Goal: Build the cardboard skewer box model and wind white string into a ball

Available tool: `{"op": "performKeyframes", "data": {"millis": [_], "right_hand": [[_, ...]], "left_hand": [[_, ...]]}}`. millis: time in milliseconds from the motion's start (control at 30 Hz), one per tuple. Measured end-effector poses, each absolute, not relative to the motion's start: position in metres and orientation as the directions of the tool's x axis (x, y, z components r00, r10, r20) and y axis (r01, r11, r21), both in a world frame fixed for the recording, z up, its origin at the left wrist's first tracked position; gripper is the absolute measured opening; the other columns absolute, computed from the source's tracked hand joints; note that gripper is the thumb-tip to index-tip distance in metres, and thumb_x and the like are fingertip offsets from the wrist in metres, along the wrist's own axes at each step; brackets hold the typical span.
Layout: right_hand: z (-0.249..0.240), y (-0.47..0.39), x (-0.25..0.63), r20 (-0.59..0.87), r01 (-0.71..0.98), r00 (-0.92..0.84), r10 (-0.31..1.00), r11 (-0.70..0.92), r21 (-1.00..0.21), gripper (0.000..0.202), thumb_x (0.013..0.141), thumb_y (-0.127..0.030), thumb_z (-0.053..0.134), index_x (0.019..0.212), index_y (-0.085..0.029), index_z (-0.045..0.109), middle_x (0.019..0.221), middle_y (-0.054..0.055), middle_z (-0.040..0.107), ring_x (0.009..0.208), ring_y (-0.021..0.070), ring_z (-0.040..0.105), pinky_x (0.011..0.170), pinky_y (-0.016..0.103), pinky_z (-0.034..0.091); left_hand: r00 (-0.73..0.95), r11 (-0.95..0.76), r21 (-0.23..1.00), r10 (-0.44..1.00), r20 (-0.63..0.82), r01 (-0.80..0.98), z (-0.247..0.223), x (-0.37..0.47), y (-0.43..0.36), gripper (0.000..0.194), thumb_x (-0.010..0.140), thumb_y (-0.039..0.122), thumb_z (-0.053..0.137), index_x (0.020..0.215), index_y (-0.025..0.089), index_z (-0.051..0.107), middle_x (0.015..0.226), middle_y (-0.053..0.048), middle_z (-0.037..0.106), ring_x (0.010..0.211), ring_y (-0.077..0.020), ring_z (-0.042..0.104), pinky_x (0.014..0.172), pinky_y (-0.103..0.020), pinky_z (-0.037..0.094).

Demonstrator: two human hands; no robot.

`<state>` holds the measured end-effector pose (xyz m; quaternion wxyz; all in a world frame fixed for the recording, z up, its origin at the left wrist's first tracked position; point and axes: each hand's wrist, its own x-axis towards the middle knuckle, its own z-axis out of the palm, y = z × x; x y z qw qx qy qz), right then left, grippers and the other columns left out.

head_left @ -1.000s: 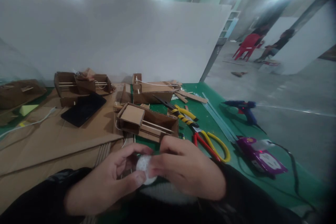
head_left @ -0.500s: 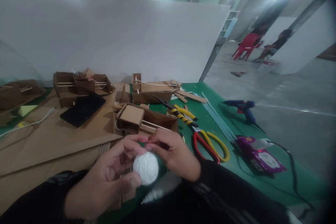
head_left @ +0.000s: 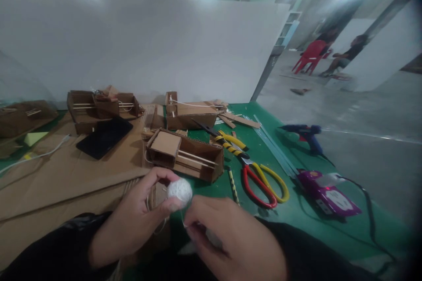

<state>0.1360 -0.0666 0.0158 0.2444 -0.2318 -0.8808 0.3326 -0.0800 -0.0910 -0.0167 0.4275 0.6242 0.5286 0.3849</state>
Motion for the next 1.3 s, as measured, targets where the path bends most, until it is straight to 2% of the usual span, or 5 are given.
{"op": "performKeyframes", "data": {"millis": [267, 400, 700, 867, 1300], "right_hand": [[0.03, -0.044, 0.14, 0.463, 0.13, -0.774, 0.432, 0.824, -0.551, 0.013, 0.089, -0.006, 0.052, 0.091, -0.012, 0.064, 0.081, 0.004, 0.057, 0.072, 0.0126, 0.05, 0.062, 0.023, 0.038], [0.028, -0.029, 0.137, 0.519, 0.094, -0.719, 0.463, 0.804, -0.587, 0.013, 0.094, -0.009, 0.053, 0.095, -0.011, 0.066, 0.086, 0.007, 0.061, 0.078, 0.014, 0.054, 0.068, 0.023, 0.043], [0.003, -0.011, 0.127, 0.415, 0.193, -0.569, 0.71, 0.606, -0.772, 0.011, 0.093, -0.016, 0.06, 0.085, -0.015, 0.068, 0.079, 0.002, 0.061, 0.069, 0.0115, 0.055, 0.062, 0.022, 0.041], [-0.01, -0.024, 0.121, 0.392, 0.167, -0.633, 0.667, 0.612, -0.773, 0.01, 0.09, -0.013, 0.06, 0.087, -0.015, 0.069, 0.082, 0.004, 0.062, 0.076, 0.0146, 0.056, 0.068, 0.025, 0.042], [0.019, -0.058, 0.138, 0.423, 0.163, -0.752, 0.506, 0.764, -0.624, 0.015, 0.076, -0.002, 0.053, 0.08, -0.016, 0.054, 0.072, -0.001, 0.052, 0.064, 0.0104, 0.046, 0.056, 0.023, 0.034]], "left_hand": [[0.367, 0.054, 0.998, 0.929, -0.053, 0.007, -0.009, -0.076, -0.094, 0.03, 0.089, 0.038, 0.069, 0.114, 0.028, 0.055, 0.105, 0.0, 0.061, 0.094, -0.0141, 0.058, 0.079, -0.021, 0.047], [0.363, 0.088, 0.994, 0.93, -0.061, -0.058, -0.007, -0.075, -0.095, 0.03, 0.088, 0.032, 0.072, 0.114, 0.029, 0.058, 0.112, 0.001, 0.063, 0.104, -0.0145, 0.059, 0.088, -0.021, 0.047], [0.271, 0.045, 0.998, 0.962, -0.033, -0.038, -0.004, -0.076, -0.1, 0.041, 0.083, 0.025, 0.077, 0.12, 0.032, 0.061, 0.119, -0.001, 0.064, 0.112, -0.0177, 0.06, 0.093, -0.022, 0.049], [0.253, -0.072, 0.997, 0.964, 0.079, -0.036, -0.004, -0.074, -0.099, 0.036, 0.086, 0.024, 0.073, 0.118, 0.034, 0.061, 0.143, 0.001, 0.049, 0.13, -0.0212, 0.049, 0.1, -0.023, 0.046], [0.215, -0.072, 0.985, 0.976, 0.037, 0.155, -0.005, -0.078, -0.1, 0.036, 0.088, 0.029, 0.067, 0.118, 0.026, 0.047, 0.113, -0.004, 0.058, 0.103, -0.0191, 0.055, 0.084, -0.025, 0.046]]}}
